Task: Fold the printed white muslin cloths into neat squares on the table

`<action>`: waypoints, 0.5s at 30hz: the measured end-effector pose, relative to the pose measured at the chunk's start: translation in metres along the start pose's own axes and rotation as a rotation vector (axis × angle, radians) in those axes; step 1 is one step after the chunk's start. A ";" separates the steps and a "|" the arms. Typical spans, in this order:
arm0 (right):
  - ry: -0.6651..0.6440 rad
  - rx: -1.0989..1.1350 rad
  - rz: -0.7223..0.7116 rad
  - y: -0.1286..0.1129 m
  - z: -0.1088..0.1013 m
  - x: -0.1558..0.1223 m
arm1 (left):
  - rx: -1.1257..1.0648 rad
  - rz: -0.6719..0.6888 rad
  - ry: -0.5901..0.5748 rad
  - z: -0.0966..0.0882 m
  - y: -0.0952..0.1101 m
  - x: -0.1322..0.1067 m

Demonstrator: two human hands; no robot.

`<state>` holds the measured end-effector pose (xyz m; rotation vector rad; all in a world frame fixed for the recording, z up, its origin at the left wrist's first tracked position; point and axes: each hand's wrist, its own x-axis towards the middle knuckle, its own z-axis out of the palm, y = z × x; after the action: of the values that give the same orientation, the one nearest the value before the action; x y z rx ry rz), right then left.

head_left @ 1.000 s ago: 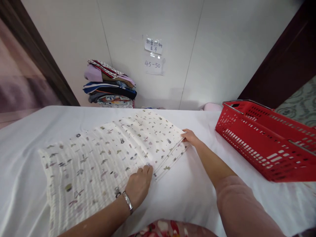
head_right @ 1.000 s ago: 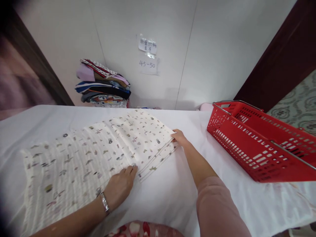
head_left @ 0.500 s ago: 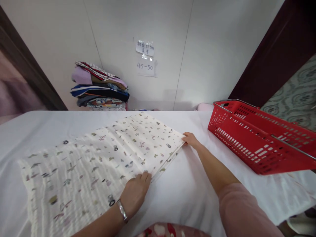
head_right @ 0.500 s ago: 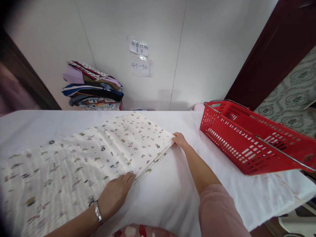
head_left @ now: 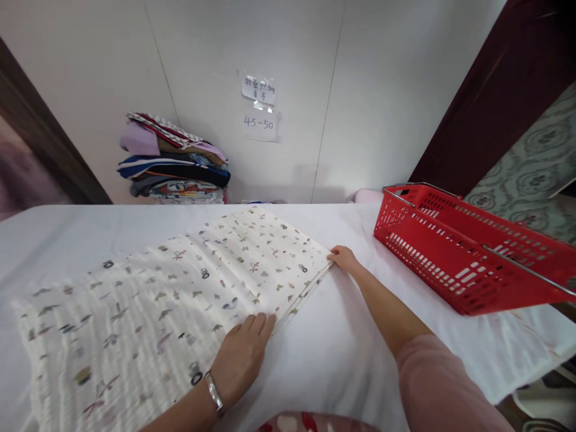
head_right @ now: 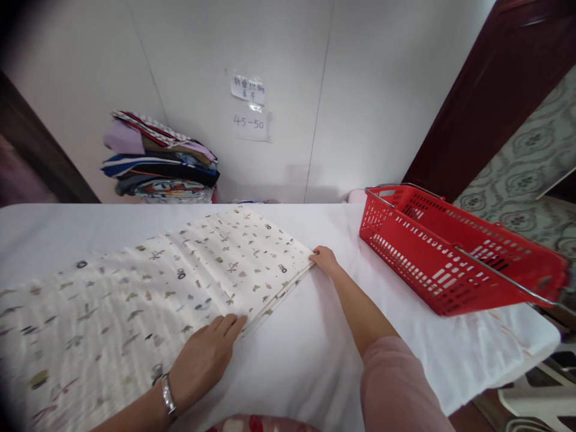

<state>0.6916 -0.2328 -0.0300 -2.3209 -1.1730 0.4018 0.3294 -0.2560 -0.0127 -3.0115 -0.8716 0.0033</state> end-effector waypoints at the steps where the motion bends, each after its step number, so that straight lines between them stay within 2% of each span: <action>1: 0.004 -0.020 -0.006 0.000 0.000 0.000 | 0.005 -0.001 0.002 0.000 0.001 0.003; 7: -0.016 -0.102 -0.042 -0.001 0.000 -0.002 | 0.006 -0.026 -0.017 -0.001 0.003 0.014; 15: -0.072 -0.083 -0.004 -0.005 -0.001 0.006 | -0.115 -0.032 0.032 0.002 0.003 0.008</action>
<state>0.6926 -0.2255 -0.0270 -2.3925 -1.2497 0.4468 0.3379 -0.2544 -0.0146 -3.0929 -0.9489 -0.0979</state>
